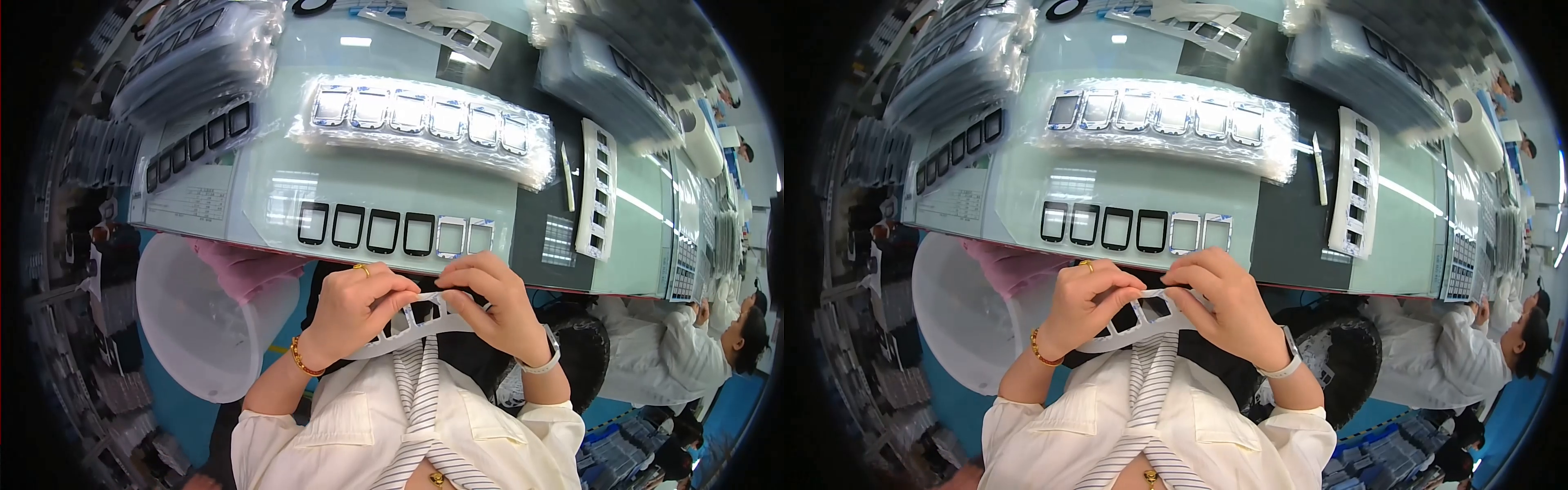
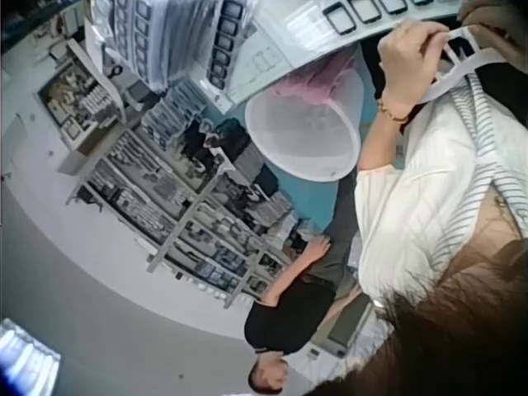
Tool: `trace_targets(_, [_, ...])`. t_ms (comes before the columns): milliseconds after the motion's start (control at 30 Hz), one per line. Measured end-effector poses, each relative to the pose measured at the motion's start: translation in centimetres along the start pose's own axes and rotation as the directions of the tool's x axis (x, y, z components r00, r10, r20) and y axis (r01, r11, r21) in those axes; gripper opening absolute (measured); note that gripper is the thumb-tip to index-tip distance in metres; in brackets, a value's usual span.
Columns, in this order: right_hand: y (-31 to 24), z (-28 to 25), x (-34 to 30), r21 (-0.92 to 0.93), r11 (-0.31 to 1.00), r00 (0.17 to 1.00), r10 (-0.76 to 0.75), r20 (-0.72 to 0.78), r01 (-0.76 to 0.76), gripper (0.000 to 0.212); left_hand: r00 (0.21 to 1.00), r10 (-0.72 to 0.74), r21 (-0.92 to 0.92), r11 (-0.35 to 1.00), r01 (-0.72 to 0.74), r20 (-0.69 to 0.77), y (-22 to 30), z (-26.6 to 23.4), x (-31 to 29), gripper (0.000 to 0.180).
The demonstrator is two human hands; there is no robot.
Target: Peeling small electronic components from a black strip and placing them into designated slots in a white tray.
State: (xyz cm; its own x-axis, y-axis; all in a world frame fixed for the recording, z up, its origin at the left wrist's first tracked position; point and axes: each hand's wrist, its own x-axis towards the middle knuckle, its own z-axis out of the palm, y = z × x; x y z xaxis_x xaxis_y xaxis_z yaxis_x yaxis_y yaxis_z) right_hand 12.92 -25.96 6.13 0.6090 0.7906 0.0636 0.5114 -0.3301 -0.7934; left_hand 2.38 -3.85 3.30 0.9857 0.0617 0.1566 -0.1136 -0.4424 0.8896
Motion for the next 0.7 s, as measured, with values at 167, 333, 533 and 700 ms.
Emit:
trace_targets(167, [0.1,0.5,0.9,-0.019,0.997,0.997,-0.08,0.016,0.08,0.019,1.0,-0.012,0.027,1.0,0.012,0.001,-0.1,-0.3,-0.1,0.007])
trace_targets(333, [-1.4,0.4,1.6,0.0,0.988,0.986,-0.154,0.057,0.154,0.018,0.999,-0.04,0.182,0.982,0.044,-0.028,-0.8,-0.4,-0.3,0.007])
trace_targets(533, [-1.3,-0.3,3.0,0.224,0.974,0.984,0.052,-0.173,-0.012,0.005,0.998,-0.042,0.263,0.963,0.053,-0.048,-2.0,-0.4,-1.0,0.007])
trace_targets(700, [2.7,1.4,5.3,0.211,0.964,0.944,0.216,-0.25,-0.165,0.01,0.988,0.125,0.329,0.94,-0.089,-0.088,-2.2,0.2,-0.2,0.011])
